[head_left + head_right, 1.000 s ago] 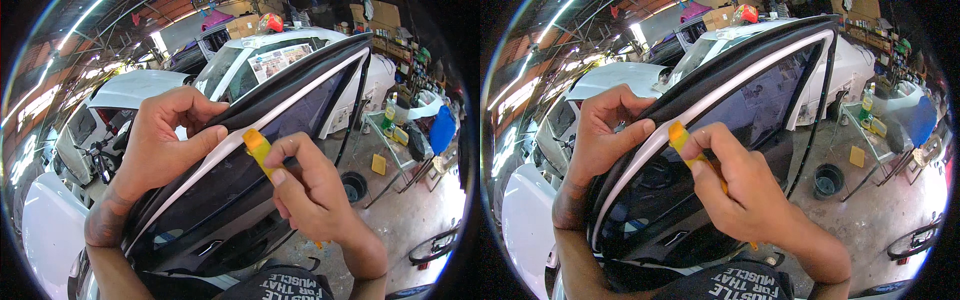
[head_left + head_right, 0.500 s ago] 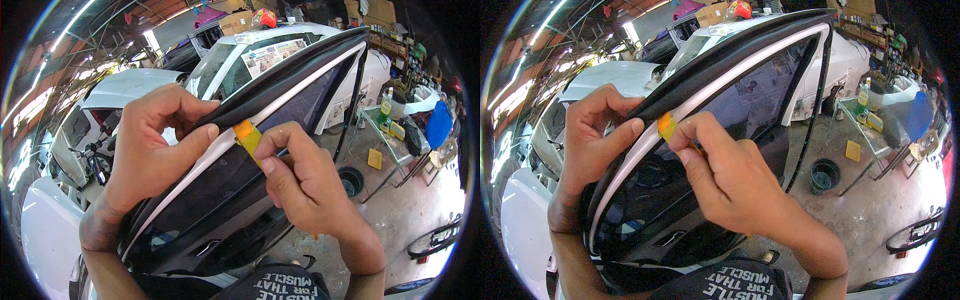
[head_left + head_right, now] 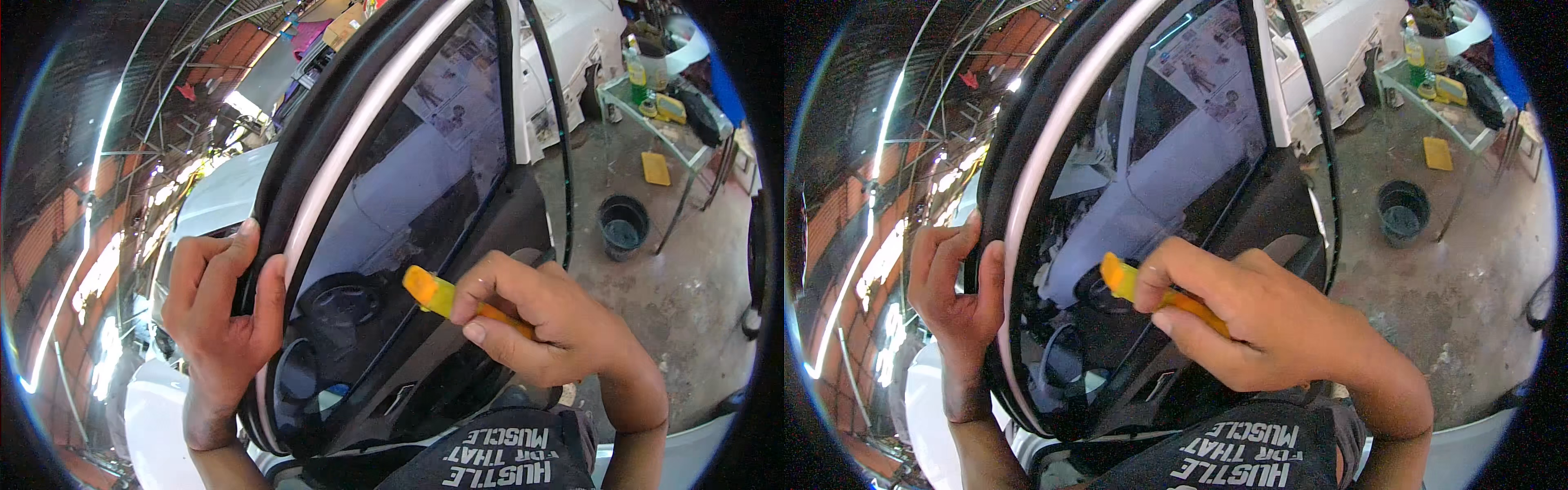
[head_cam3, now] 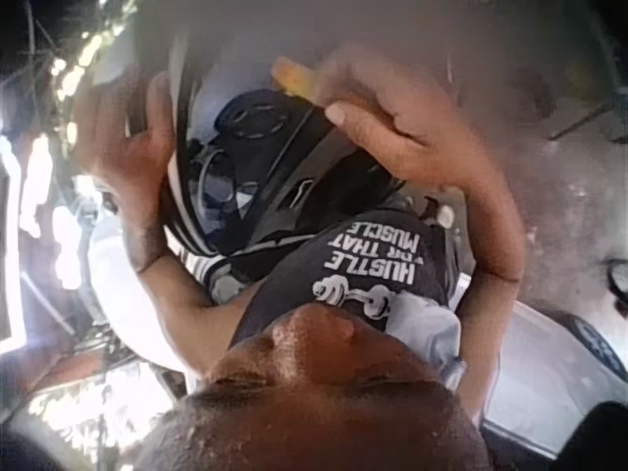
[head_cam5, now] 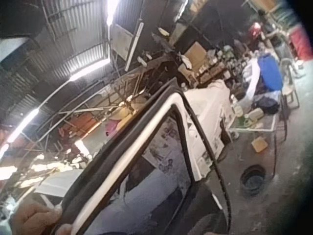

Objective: The person tucks the rubber weatherstripping into the car door frame around the window using a plastic pry tool.

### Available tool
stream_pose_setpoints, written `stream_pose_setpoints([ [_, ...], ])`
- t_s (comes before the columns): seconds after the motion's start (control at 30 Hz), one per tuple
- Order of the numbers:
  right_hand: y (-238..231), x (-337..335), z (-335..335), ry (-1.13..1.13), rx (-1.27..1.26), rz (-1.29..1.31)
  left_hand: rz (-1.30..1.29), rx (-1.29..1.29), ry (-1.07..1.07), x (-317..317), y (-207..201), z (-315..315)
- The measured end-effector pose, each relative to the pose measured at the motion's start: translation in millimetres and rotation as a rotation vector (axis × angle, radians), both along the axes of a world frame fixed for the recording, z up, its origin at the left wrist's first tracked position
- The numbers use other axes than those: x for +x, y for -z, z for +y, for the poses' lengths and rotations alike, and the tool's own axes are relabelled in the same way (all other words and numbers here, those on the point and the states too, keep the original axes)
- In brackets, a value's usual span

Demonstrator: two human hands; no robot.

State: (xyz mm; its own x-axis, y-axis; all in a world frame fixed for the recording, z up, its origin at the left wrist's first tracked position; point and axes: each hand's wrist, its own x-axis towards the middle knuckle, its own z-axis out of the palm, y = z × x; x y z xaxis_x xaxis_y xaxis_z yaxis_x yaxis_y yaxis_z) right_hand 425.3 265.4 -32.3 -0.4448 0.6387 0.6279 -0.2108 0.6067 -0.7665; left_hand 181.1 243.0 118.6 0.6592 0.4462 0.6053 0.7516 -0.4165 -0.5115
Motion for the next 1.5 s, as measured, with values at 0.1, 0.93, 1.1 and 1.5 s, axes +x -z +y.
stream_pose_setpoints([
  [0.1,15,0,0,-0.026,-0.081,0.009,0.065,0.045,-0.040,2,-2,2],
  [0.93,-32,-59,35,-0.042,0.056,0.197,-0.555,-0.315,0.099,-16,-4,14],
  [1.1,-15,-91,40,0.095,0.184,0.286,-0.600,-0.318,0.117,-17,-4,13],
  [1.5,-23,-89,35,0.201,0.191,0.355,-0.559,-0.257,0.146,-16,-2,13],
])
